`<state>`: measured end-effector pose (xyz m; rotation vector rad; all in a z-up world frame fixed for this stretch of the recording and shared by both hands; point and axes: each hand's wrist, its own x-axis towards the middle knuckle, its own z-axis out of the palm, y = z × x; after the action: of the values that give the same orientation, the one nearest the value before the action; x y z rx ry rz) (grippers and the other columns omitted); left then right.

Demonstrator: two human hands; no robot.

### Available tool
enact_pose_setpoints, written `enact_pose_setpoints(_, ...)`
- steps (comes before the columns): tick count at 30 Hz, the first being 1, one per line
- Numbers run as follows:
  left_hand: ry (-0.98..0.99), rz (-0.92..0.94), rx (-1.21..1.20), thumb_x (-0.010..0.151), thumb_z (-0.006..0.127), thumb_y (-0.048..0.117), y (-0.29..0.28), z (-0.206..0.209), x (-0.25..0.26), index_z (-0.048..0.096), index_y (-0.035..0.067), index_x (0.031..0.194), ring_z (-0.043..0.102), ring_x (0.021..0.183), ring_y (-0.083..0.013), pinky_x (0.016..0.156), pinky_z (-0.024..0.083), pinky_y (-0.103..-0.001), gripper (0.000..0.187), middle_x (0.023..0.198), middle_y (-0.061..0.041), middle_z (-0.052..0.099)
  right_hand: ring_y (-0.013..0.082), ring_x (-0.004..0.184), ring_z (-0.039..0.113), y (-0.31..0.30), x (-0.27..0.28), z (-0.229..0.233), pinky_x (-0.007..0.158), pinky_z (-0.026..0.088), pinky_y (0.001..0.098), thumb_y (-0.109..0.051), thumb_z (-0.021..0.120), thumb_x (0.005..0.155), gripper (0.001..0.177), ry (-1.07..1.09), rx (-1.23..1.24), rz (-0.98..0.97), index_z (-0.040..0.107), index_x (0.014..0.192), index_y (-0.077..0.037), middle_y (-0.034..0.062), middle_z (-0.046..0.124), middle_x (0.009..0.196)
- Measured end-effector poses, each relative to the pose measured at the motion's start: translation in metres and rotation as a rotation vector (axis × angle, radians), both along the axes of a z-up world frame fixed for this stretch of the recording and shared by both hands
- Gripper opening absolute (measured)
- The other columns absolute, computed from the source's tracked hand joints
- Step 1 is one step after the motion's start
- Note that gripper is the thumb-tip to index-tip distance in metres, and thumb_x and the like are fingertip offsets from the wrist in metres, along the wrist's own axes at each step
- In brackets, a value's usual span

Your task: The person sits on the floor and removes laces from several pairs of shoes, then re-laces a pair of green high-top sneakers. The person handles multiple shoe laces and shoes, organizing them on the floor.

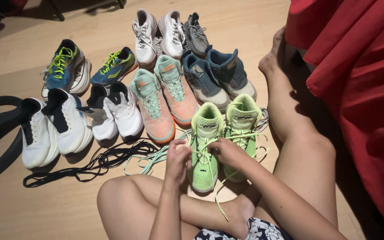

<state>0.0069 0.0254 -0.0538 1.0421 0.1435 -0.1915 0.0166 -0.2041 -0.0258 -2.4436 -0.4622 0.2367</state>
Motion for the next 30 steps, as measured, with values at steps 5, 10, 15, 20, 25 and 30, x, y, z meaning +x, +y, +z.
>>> enact_pose_setpoints(5,-0.169,-0.443,1.194,0.097,0.068,0.028,0.007,0.01,-0.003,0.071,0.001,0.096,0.063,0.067,-0.023,0.071,0.052,-0.036,0.027,0.07,-0.004,0.062,0.0328,0.108,0.063,0.003,-0.003,0.008,0.093,0.052,0.0416,-0.012,0.073,0.082,0.028,-0.006,-0.037,-0.002,0.074,0.11,-0.019,0.0125,0.067,0.105)
enact_pose_setpoints(10,-0.23,0.016,-0.439,0.107,0.048,0.026,0.019,0.005,-0.005,0.061,0.002,0.102,0.061,0.081,-0.0212,0.086,0.053,-0.036,0.028,0.085,-0.009,0.066,0.0334,0.11,0.062,0.003,-0.004,0.011,0.093,0.051,0.0427,-0.009,0.071,0.081,0.033,0.003,-0.058,-0.008,0.073,0.112,-0.019,0.0123,0.065,0.107)
enact_pose_setpoints(15,-0.09,-0.284,-0.394,0.108,0.054,0.024,0.047,0.044,-0.003,0.067,0.005,0.104,0.051,0.076,-0.0157,0.074,0.045,-0.033,0.024,0.092,-0.006,0.059,0.0329,0.111,0.062,0.005,-0.001,0.015,0.094,0.051,0.0422,-0.005,0.068,0.079,0.037,-0.005,-0.103,-0.007,0.074,0.113,-0.02,0.0117,0.066,0.107)
enact_pose_setpoints(20,-0.443,-0.002,-0.607,0.101,0.057,0.026,0.046,0.092,-0.024,0.074,0.007,0.101,0.046,0.119,-0.0228,0.098,0.041,-0.04,0.025,0.131,-0.009,0.054,0.0331,0.111,0.062,0.006,-0.002,0.012,0.095,0.051,0.0421,-0.004,0.067,0.078,0.041,-0.011,-0.098,-0.014,0.074,0.115,-0.02,0.0123,0.065,0.108)
enact_pose_setpoints(25,-0.668,0.484,0.847,0.098,0.06,0.027,0.052,0.126,-0.026,0.08,0.012,0.099,0.035,0.147,-0.033,0.111,0.027,-0.053,0.024,0.157,-0.009,0.048,0.0334,0.112,0.062,0.007,-0.003,0.011,0.095,0.05,0.0428,0.0,0.064,0.076,0.047,-0.012,-0.111,-0.025,0.074,0.116,-0.02,0.0121,0.066,0.11)
enact_pose_setpoints(30,-0.667,0.716,1.956,0.098,0.065,0.032,0.068,0.126,-0.028,0.086,0.016,0.101,0.055,0.14,-0.0331,0.115,0.035,-0.06,0.026,0.137,-0.003,0.067,0.0327,0.109,0.063,0.006,-0.004,0.018,0.093,0.051,0.0427,-0.005,0.067,0.078,0.038,-0.013,-0.108,-0.014,0.074,0.112,-0.019,0.0115,0.067,0.106)
